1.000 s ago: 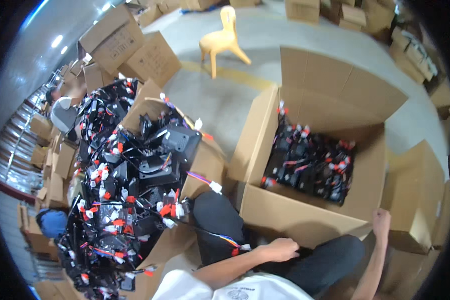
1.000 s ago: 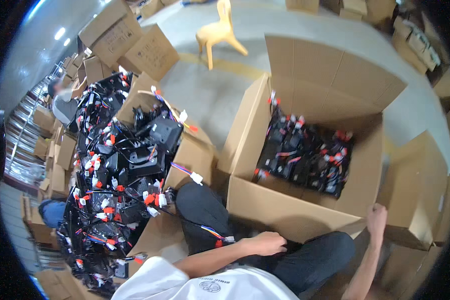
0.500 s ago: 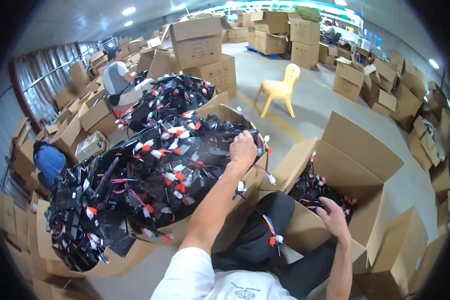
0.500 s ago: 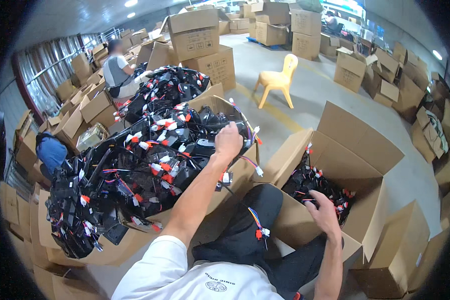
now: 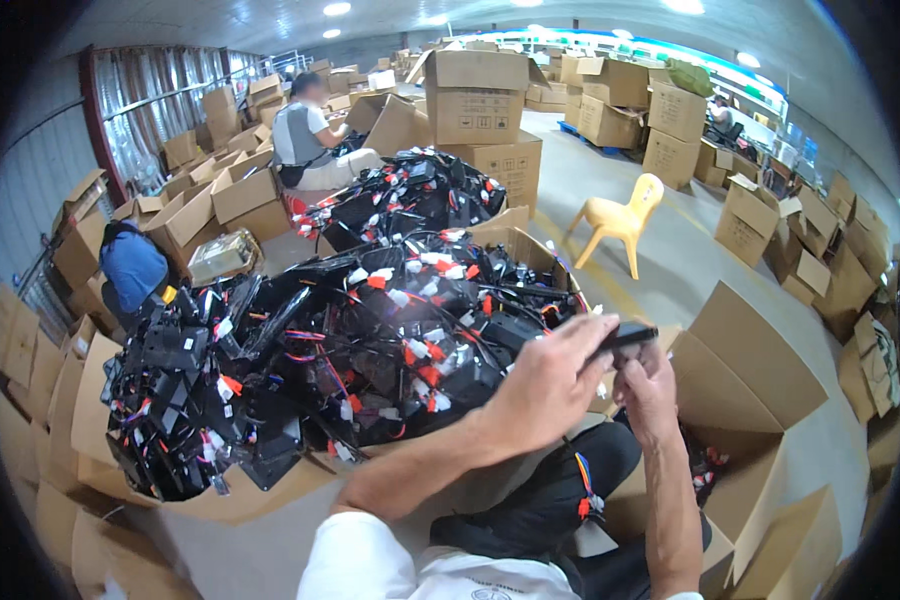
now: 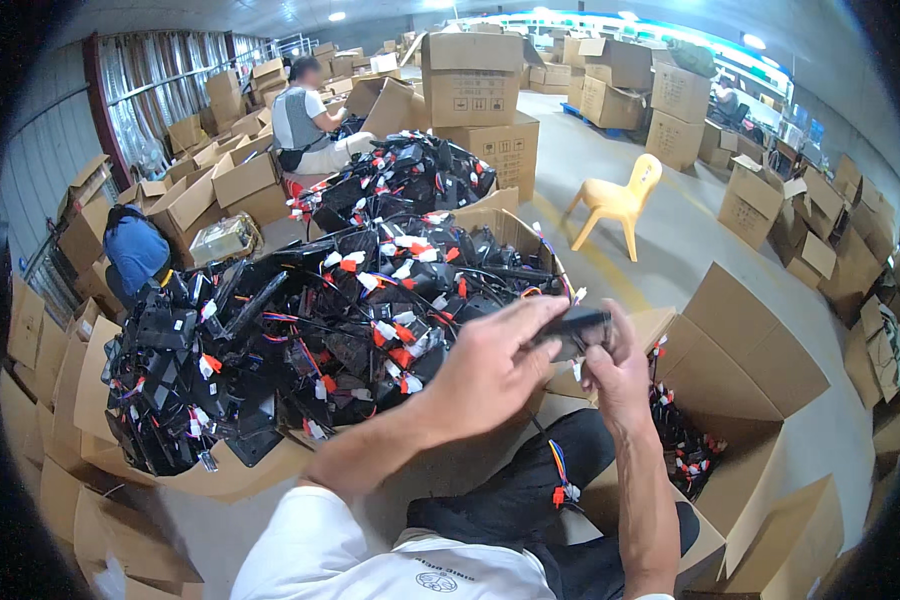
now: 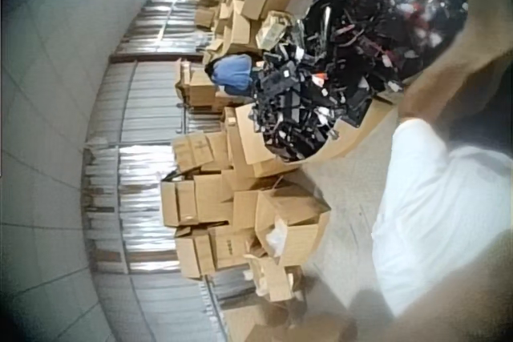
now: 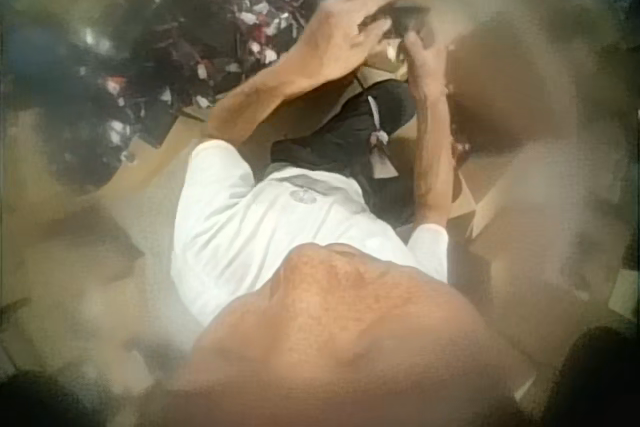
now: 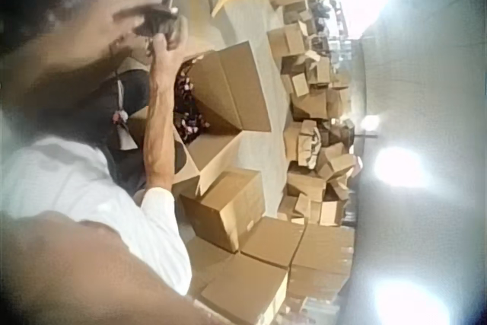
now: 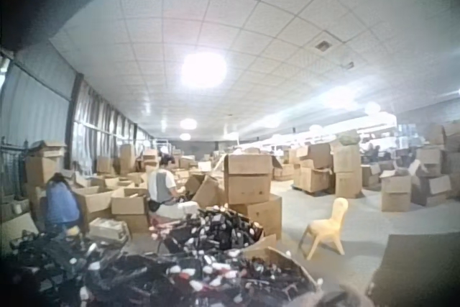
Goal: The person packs electronic components and wires into cardboard boxes, then seals the boxes with packing tape using a tape dispenser and applies labels.
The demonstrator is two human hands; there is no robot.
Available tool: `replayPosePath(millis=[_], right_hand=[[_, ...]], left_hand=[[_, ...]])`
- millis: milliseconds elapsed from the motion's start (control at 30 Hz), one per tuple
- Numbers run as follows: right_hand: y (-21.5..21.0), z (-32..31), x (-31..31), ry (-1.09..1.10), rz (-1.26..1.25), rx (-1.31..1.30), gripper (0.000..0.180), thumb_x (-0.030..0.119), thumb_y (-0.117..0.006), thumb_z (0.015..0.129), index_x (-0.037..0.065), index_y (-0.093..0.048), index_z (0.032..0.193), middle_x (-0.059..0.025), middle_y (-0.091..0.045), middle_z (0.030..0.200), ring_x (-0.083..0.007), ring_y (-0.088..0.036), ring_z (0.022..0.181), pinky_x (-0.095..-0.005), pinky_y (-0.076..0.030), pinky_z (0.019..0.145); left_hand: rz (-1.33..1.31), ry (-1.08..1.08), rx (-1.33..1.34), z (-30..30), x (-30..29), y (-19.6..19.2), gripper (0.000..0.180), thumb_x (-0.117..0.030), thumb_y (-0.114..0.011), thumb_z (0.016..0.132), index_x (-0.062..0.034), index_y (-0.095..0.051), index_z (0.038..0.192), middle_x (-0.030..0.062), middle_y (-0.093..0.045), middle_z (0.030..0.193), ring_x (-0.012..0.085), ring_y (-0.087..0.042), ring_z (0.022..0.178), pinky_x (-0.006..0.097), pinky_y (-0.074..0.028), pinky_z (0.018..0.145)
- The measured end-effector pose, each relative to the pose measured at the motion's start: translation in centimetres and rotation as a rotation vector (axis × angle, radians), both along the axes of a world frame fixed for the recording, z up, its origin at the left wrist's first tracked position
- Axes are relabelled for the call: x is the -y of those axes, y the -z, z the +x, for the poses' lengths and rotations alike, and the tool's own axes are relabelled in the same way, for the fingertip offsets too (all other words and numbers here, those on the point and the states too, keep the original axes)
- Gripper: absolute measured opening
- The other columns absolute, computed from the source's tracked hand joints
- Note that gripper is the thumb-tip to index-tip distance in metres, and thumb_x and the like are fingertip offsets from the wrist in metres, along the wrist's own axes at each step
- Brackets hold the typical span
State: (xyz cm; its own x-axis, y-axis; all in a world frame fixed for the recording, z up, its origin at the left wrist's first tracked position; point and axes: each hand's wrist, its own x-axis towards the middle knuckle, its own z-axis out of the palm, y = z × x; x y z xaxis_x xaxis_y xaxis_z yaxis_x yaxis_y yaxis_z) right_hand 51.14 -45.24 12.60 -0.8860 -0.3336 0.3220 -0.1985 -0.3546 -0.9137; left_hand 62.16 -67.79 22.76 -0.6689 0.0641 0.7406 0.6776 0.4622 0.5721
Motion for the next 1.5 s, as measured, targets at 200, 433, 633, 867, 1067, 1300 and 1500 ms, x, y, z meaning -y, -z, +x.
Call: replayPosePath(millis=[200,433,633,867,1067,1300,1500], right_hand=[[-4.1,-5.5,8.4,0.102,0.464,-0.101,0.032,0.025,-0.085,0.106,-0.004,-0.078,0.116,-0.0063,-0.072,0.089,-0.0124,-0.067,0.067,-0.0322,-0.053,0.060],[2.8,-8.5,9.9,0.326,0.635,-0.370,0.053,0.015,-0.088,0.097,-0.010,-0.073,0.142,-0.0289,-0.066,0.153,-0.0287,-0.081,0.090,-0.0435,-0.066,0.089],[2.9,-7.8,9.7,0.156,0.612,-0.395,0.035,0.017,-0.083,0.106,-0.006,-0.080,0.132,-0.0212,-0.072,0.151,-0.0241,-0.082,0.099,-0.0385,-0.066,0.095],[-11.9,-1.9,14.0,-0.340,-0.161,0.182,0.048,0.037,-0.076,0.116,0.002,-0.070,0.149,-0.0105,-0.080,0.139,-0.0221,-0.079,0.122,-0.0428,-0.064,0.108],[-6.7,-3.4,6.2,0.039,-0.279,0.342,0.029,0.024,-0.082,0.108,0.006,-0.077,0.130,-0.0098,-0.082,0.127,-0.0231,-0.080,0.116,-0.0449,-0.065,0.104],[-3.6,-3.2,-10.4,0.495,-0.535,0.201,0.030,0.027,-0.077,0.112,0.009,-0.073,0.136,-0.0054,-0.083,0.119,-0.0188,-0.081,0.110,-0.0392,-0.066,0.097],[-2.5,-0.4,-14.1,0.691,-0.439,0.190,0.035,0.022,-0.080,0.111,0.009,-0.072,0.143,-0.0031,-0.081,0.124,-0.0159,-0.080,0.112,-0.0335,-0.066,0.095]], left_hand=[[-0.340,-0.122,0.506,-7.9,16.8,-8.4,0.056,-0.032,-0.075,0.114,0.0019,-0.067,0.158,0.0217,-0.076,0.152,0.0271,-0.081,0.118,0.044,-0.065,0.106],[-1.167,-0.903,1.049,-0.5,50.3,0.5,0.057,-0.014,-0.087,0.080,-0.0022,-0.078,0.135,0.0272,-0.082,0.131,0.0457,-0.075,0.132,0.054,-0.060,0.115],[-0.978,-1.193,0.462,-0.6,48.3,-1.5,0.036,-0.011,-0.078,0.090,0.0001,-0.077,0.125,0.0293,-0.081,0.122,0.0505,-0.078,0.117,0.061,-0.062,0.101],[-1.074,-0.617,-0.532,-4.2,18.0,-11.0,0.043,-0.006,-0.079,0.094,-0.0043,-0.077,0.136,0.0192,-0.084,0.127,0.0388,-0.082,0.118,0.052,-0.065,0.107],[-0.612,-0.011,0.093,-7.6,18.4,-8.3,0.095,-0.041,-0.096,0.094,0.0005,-0.054,0.169,0.0262,-0.055,0.174,0.0401,-0.047,0.168,0.048,-0.034,0.142],[-0.004,-0.919,0.911,-11.9,43.5,1.2,0.057,-0.041,-0.087,0.097,-0.0014,-0.068,0.133,0.0149,-0.079,0.092,0.0228,-0.075,0.056,0.039,-0.060,0.047],[0.121,-0.805,0.311,-8.5,37.3,-5.2,0.041,-0.017,-0.073,0.104,0.0002,-0.063,0.140,0.0125,-0.076,0.096,0.0211,-0.074,0.062,0.039,-0.059,0.051]])
